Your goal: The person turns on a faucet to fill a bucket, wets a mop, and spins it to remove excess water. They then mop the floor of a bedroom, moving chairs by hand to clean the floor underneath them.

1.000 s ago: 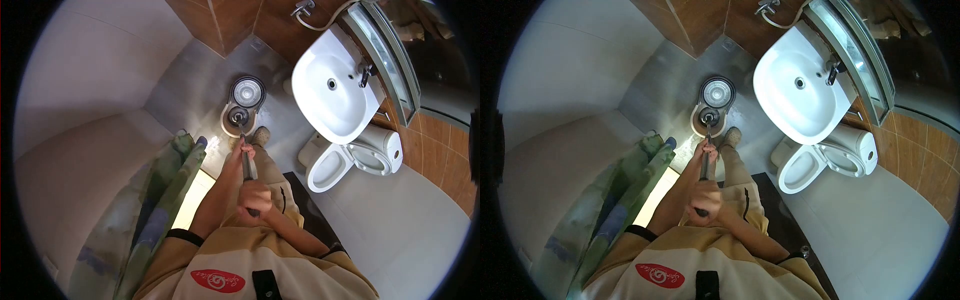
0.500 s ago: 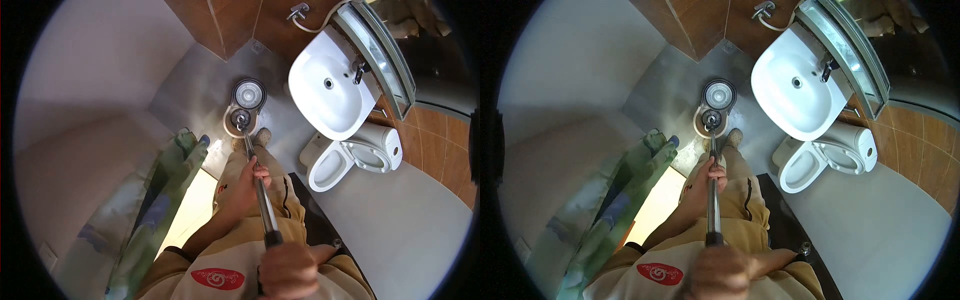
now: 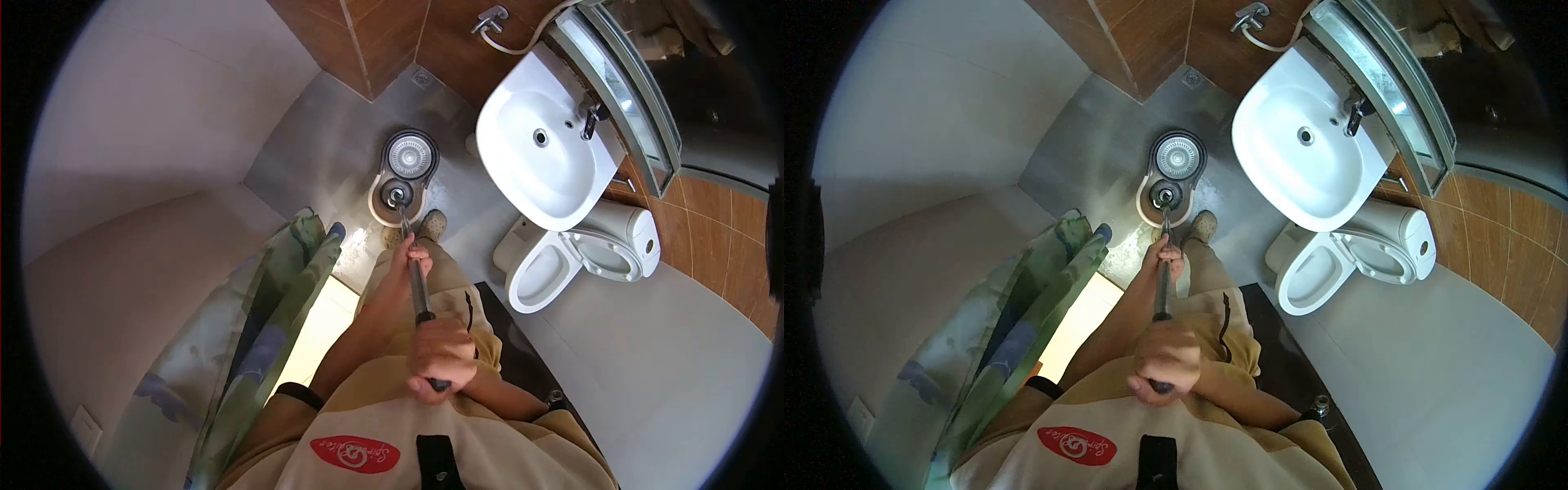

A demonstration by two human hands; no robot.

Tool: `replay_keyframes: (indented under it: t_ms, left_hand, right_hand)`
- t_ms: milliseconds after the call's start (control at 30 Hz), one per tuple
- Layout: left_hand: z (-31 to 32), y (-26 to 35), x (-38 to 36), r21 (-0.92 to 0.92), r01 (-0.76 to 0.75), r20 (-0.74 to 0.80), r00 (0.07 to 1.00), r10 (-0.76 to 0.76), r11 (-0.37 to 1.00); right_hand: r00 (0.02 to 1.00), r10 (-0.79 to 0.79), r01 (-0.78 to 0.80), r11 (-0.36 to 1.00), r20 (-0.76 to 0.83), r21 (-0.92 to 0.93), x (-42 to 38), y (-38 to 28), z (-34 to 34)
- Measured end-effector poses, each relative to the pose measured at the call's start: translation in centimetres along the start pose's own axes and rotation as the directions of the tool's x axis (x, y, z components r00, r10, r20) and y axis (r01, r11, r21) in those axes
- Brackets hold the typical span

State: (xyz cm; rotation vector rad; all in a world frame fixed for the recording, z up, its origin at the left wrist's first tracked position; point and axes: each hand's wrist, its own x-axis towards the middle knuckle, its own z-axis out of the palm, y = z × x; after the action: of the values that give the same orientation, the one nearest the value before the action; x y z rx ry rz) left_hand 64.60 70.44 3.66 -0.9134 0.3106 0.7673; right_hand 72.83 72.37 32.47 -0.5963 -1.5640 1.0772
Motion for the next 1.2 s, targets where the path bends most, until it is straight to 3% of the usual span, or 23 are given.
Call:
replay_keyframes:
  t_ms: [33,67,167,233,367,500,567,600,667,700,767,800,833,867,900,967,1067,1167,1200]
  left_hand:
    - [-0.1,0.4,0.3,0.004,0.094,0.045,0.994,-0.095,0.996]
    - [-0.1,0.8,0.6,0.004,0.095,0.045,0.994,-0.095,0.995]
    - [-0.4,1.7,1.4,0.032,0.034,0.046,0.998,-0.036,0.999]
    - [-0.6,2.4,1.9,0.146,0.013,0.011,1.0,-0.015,0.989]
    - [-1.7,4.5,3.4,0.053,-0.065,-0.104,0.992,0.071,0.996]
    - [-5.6,9.2,5.7,0.102,0.067,0.176,0.981,-0.084,0.993]
    - [-5.1,9.9,5.7,0.043,0.063,0.133,0.989,-0.068,0.997]
    - [-3.8,8.7,4.8,0.042,0.063,0.13,0.989,-0.068,0.997]
    - [0.0,6.3,2.8,-0.016,-0.075,-0.054,0.996,0.074,0.997]
    - [2.0,4.4,1.7,-0.006,-0.073,-0.047,0.996,0.073,0.997]
    - [5.4,-2.0,-2.6,0.347,0.095,0.074,0.989,-0.129,0.933]
    - [8.0,-6.1,-5.3,0.322,0.054,-0.047,0.998,-0.041,0.945]
    - [10.2,-9.0,-7.1,0.311,0.008,-0.157,0.987,0.043,0.95]
    - [10.8,-10.2,-7.8,0.319,0.006,-0.155,0.987,0.046,0.948]
    - [11.4,-10.9,-8.2,0.292,0.019,-0.224,0.973,0.049,0.956]
    - [11.1,-10.3,-7.9,0.274,0.031,-0.292,0.955,0.053,0.961]
    - [7.9,-7.2,-5.9,0.199,0.02,-0.102,0.995,0.0,0.98]
    - [5.5,-4.9,-4.6,0.163,0.001,-0.074,0.997,0.012,0.987]
    - [5.1,-4.3,-4.3,0.163,0.002,-0.076,0.997,0.011,0.987]
  right_hand:
    - [0.999,0.028,-0.028,0.999,-0.035,-0.023,-0.2,0.4,0.1]
    - [0.998,0.03,-0.031,0.999,-0.054,-0.029,-0.2,0.9,0.1]
    - [0.994,0.059,-0.065,0.996,-0.095,-0.063,-0.9,2.3,0.4]
    - [0.995,0.064,-0.069,0.996,-0.079,-0.063,-1.5,3.5,0.4]
    - [0.99,0.015,-0.024,0.998,-0.14,-0.059,-2.5,6.4,1.1]
    - [0.995,0.084,-0.089,0.987,-0.048,-0.13,-3.2,8.9,1.7]
    - [0.988,0.122,-0.132,0.984,-0.092,-0.121,-2.6,9.8,2.3]
    - [0.986,0.124,-0.139,0.979,-0.111,-0.146,-2.1,10.2,2.3]
    - [0.97,0.196,-0.219,0.961,-0.143,-0.169,-1.5,8.6,2.0]
    - [0.969,0.21,-0.23,0.958,-0.127,-0.169,-0.2,5.4,1.2]
    - [0.983,0.182,-0.181,0.963,-0.015,-0.198,2.8,-2.9,-1.6]
    - [0.992,0.126,-0.126,0.987,-0.002,-0.099,3.1,-6.2,-2.4]
    - [0.994,0.022,-0.025,0.999,-0.108,-0.032,2.7,-8.6,-2.0]
    - [0.963,-0.052,0.065,0.997,-0.266,0.041,2.9,-10.2,-0.8]
    - [1.0,-0.014,0.014,0.994,0.002,0.105,4.1,-11.2,-2.2]
    - [0.997,0.008,-0.015,0.996,0.082,0.086,2.8,-9.0,-1.9]
    - [0.994,-0.013,0.007,0.998,0.109,0.057,2.5,-7.6,-1.4]
    - [0.998,-0.063,0.064,0.997,-0.021,0.034,1.6,-5.7,0.0]
    - [0.998,-0.043,0.042,0.999,0.05,0.025,1.2,-5.2,-0.2]
